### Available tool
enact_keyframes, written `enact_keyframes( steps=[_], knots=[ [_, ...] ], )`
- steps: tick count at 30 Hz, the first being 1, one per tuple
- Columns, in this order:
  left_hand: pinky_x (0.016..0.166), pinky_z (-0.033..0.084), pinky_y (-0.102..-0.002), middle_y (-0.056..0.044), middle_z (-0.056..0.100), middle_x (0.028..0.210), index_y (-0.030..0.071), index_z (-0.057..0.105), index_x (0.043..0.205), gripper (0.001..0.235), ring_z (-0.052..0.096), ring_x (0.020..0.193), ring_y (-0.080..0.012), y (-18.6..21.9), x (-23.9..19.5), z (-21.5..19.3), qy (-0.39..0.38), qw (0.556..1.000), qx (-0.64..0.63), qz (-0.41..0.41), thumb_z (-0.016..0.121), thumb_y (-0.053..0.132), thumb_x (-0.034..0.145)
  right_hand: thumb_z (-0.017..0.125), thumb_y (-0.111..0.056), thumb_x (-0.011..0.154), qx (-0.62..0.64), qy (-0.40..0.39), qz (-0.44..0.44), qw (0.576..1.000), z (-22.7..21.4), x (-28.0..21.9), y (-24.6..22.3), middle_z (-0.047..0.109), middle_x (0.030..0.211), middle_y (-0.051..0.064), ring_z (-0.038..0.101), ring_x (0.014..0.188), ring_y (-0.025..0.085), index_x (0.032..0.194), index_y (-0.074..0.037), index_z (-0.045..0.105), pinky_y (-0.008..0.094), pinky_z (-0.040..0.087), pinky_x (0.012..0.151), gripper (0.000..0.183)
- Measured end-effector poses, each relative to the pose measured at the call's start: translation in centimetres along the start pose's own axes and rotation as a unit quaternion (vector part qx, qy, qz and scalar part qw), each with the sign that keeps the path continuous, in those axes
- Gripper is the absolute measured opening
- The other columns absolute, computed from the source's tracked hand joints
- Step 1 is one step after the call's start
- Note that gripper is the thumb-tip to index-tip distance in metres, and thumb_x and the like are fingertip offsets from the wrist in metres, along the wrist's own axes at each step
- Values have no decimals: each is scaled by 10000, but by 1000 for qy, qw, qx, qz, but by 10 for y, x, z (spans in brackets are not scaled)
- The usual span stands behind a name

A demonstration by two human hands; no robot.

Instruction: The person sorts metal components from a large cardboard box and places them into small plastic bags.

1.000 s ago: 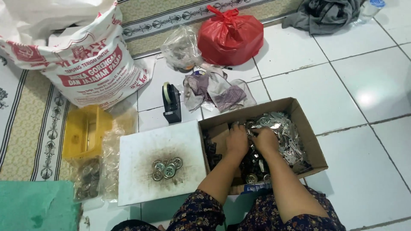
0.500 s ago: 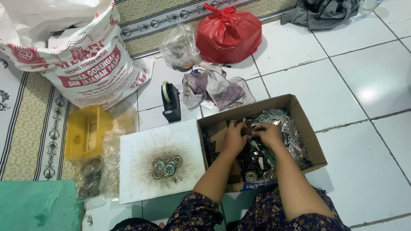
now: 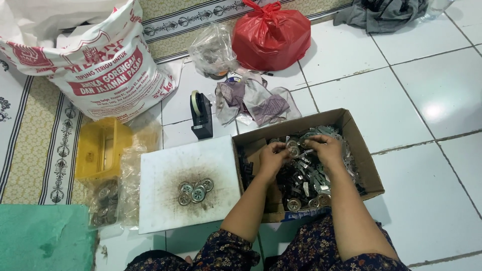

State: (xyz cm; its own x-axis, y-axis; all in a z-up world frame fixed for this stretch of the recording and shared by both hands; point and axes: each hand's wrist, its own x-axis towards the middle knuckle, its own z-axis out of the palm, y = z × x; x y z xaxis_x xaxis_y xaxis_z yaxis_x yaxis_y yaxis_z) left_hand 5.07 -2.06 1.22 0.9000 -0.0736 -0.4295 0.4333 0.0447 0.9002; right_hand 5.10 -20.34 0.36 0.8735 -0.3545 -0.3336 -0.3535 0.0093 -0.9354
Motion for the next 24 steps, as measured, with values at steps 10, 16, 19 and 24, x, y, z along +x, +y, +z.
enact_keyframes(
  steps=[10,16,19,24],
  knots=[
    [766,659,-345,-168,650,956,-84,586,1161,403,697,839,-220,10,-7,-1,46,984,-170,-9,794,45,841,866,-127,789,97,-71,49,991,9,-23,-27,738,959,106,734,792,187,1167,0,701,294,635,695,432],
    [764,653,-374,-204,669,975,-81,584,1139,423,708,887,-256,10,-16,4,57,986,-154,-9,827,46,817,889,-44,723,77,-92,49,992,17,-31,-29,703,896,104,720,747,190,1150,16,713,292,646,661,466],
    [714,659,-322,-155,679,898,-32,609,1082,383,727,795,-223,12,-22,-2,64,987,-147,-5,844,48,791,894,-35,709,70,-94,48,992,18,-37,-31,699,901,131,735,783,237,1126,15,730,320,640,678,451],
    [725,674,-357,-168,661,915,-37,590,1075,368,735,817,-261,14,-34,-19,51,981,-189,2,841,54,822,903,-99,732,65,-121,50,989,23,-57,-44,674,899,122,730,807,244,1090,27,738,341,642,695,413]
  ],
)
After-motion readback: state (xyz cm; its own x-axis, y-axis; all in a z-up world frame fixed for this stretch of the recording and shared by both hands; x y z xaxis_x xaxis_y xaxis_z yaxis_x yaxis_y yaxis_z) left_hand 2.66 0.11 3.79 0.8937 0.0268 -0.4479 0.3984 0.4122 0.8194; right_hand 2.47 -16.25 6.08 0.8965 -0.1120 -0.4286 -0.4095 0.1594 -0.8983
